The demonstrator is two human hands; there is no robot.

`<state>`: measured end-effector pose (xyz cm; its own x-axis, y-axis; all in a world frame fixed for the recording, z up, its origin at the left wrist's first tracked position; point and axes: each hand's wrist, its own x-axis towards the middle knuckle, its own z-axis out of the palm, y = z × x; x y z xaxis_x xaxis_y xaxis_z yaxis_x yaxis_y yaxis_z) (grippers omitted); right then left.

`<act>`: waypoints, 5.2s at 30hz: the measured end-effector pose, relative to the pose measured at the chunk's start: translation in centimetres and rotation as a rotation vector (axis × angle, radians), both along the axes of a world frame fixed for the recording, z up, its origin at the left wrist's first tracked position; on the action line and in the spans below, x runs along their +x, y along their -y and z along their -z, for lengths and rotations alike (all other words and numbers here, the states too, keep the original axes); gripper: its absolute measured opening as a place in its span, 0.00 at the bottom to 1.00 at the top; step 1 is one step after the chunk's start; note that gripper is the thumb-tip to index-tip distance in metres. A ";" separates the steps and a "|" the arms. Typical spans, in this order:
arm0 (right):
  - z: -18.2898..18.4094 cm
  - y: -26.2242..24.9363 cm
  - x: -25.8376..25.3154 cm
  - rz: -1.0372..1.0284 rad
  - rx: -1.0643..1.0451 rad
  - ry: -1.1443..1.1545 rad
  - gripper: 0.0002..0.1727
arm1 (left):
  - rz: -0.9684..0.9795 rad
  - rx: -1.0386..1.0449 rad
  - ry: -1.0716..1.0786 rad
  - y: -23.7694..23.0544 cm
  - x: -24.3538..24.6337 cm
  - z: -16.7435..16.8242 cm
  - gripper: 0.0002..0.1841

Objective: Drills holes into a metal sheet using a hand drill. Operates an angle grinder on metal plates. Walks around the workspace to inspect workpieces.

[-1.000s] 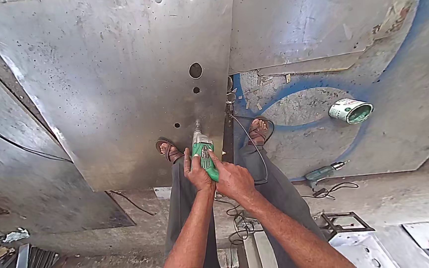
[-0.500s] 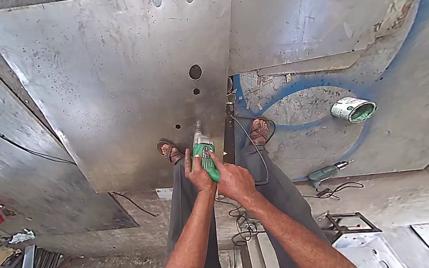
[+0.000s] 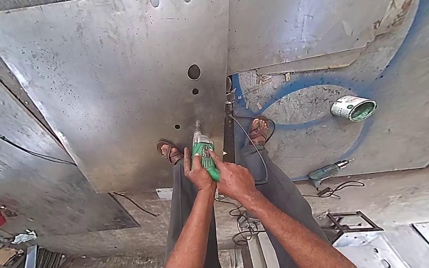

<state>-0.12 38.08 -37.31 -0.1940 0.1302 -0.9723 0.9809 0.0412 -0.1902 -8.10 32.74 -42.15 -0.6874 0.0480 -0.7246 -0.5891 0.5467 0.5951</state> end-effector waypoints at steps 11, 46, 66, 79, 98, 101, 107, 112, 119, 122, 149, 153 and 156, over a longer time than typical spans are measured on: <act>-0.1 0.1 -0.4 0.006 -0.001 0.010 0.61 | 0.007 0.005 0.014 0.1 -0.4 0.0 0.29; -12.3 -1.5 27.5 1.508 0.414 -0.210 0.48 | 0.882 0.254 0.155 6.2 9.8 -18.3 0.38; -2.3 -8.3 53.3 2.251 0.764 0.050 0.28 | 1.132 -0.072 0.099 7.2 8.5 -18.7 0.34; -0.5 -8.5 52.8 2.271 0.782 0.073 0.28 | 1.089 -0.188 0.153 8.6 7.2 -18.2 0.33; -15.3 -2.1 33.3 0.665 0.816 -0.031 0.55 | 0.706 0.128 0.235 7.6 8.3 -16.4 0.28; -14.2 -2.2 26.6 0.447 0.751 -0.198 0.50 | 0.609 0.273 0.284 6.1 8.0 -16.2 0.33; -8.4 1.3 12.3 0.102 0.612 -0.435 0.47 | 0.232 0.339 0.329 3.9 4.4 -12.8 0.68; -3.4 6.2 5.8 0.022 0.513 -0.527 0.47 | -0.059 0.341 0.327 4.2 0.9 -7.4 0.57; -1.0 9.7 5.5 -0.031 0.469 -0.550 0.46 | -0.182 0.211 0.281 8.1 1.2 -3.6 0.33; -0.8 9.5 5.8 -0.047 0.458 -0.549 0.48 | -0.184 0.214 0.292 8.3 1.6 -3.2 0.33; 1.1 7.3 5.0 -0.006 0.371 -0.563 0.49 | -0.152 0.188 0.250 6.6 0.8 -1.4 0.30; 0.9 6.4 4.2 0.029 0.326 -0.528 0.51 | -0.103 0.140 0.202 5.5 0.5 -1.3 0.29; 0.4 5.1 3.0 0.052 0.198 -0.380 0.56 | -0.080 0.138 0.180 4.5 0.1 -0.8 0.31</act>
